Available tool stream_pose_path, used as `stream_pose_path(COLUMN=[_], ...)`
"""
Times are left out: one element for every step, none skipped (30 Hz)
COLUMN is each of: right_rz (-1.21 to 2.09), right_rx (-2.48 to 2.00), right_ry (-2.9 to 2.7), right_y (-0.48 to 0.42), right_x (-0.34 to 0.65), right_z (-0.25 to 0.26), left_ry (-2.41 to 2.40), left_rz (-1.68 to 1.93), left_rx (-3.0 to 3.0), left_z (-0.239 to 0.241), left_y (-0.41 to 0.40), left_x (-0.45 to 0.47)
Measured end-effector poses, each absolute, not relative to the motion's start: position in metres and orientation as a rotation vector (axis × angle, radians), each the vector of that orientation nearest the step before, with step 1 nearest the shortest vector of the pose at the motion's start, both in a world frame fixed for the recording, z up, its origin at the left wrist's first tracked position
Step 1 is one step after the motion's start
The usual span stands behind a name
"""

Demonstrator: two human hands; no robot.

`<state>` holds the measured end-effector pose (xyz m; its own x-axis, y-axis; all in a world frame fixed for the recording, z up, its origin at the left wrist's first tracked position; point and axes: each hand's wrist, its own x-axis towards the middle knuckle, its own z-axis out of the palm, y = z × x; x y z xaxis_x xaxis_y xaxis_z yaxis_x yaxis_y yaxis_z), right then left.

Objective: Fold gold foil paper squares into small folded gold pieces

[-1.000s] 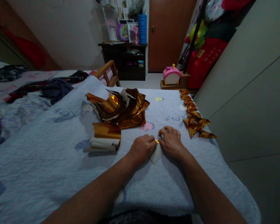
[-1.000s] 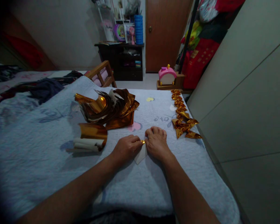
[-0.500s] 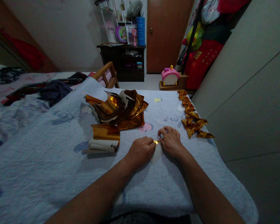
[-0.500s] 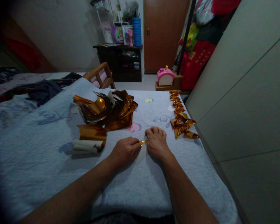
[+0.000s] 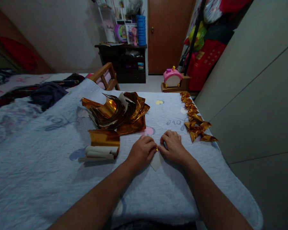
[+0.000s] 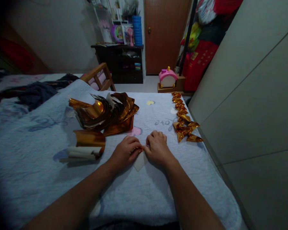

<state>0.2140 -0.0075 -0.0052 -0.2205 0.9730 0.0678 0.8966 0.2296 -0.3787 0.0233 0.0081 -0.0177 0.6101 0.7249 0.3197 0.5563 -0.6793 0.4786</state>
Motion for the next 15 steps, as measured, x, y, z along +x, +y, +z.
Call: stream_pose_path(right_rz=[0.377,0.383,0.392,0.403,0.415,0.427,0.437,0.445,0.449,0.446,0.436,0.422,0.409,0.402,0.404], right_rx=[-1.733,-1.721,-1.711,-1.701,-1.691,-1.683,-1.678,-1.677,-1.678,-1.681,-1.684,-1.685,-1.680,-1.669,-1.654], right_ry=[-2.227,-2.232,-2.232,-2.229,-2.223,-2.218,-2.217,-2.219,-2.222,-2.226,-2.228,-2.229,-2.230,-2.231,-2.235], right_y=[-0.0084,-0.0091,-0.0096,-0.0099,-0.0099,-0.0097,-0.0094,-0.0091,-0.0089,-0.0088,-0.0089,-0.0090,-0.0092,-0.0094,-0.0096], right_x=[0.2134,0.2129,0.2125,0.2122,0.2121,0.2120,0.2120,0.2121,0.2121,0.2120,0.2119,0.2117,0.2114,0.2109,0.2105], right_z=[-0.0050,-0.0050,-0.0051,-0.0054,-0.0058,-0.0062,-0.0067,-0.0072,-0.0077,-0.0080,-0.0083,-0.0084,-0.0084,-0.0081,-0.0076], left_ry=[1.055,1.077,1.100,1.119,1.133,1.138,1.134,1.126,1.119,1.117,1.120,1.127,1.135,1.141,1.144], left_rz=[0.729,0.734,0.728,0.713,0.695,0.677,0.663,0.652,0.645,0.642,0.638,0.633,0.627,0.616,0.601], left_rx=[2.484,2.466,2.453,2.445,2.440,2.437,2.432,2.425,2.414,2.400,2.385,2.370,2.358,2.349,2.340], left_z=[-0.0173,-0.0170,-0.0170,-0.0172,-0.0177,-0.0183,-0.0188,-0.0192,-0.0193,-0.0192,-0.0188,-0.0182,-0.0173,-0.0162,-0.0150], left_y=[0.0086,0.0090,0.0094,0.0098,0.0102,0.0106,0.0111,0.0116,0.0120,0.0125,0.0129,0.0131,0.0133,0.0132,0.0130], left_x=[0.0231,0.0228,0.0225,0.0222,0.0220,0.0218,0.0216,0.0215,0.0215,0.0216,0.0217,0.0219,0.0221,0.0224,0.0226])
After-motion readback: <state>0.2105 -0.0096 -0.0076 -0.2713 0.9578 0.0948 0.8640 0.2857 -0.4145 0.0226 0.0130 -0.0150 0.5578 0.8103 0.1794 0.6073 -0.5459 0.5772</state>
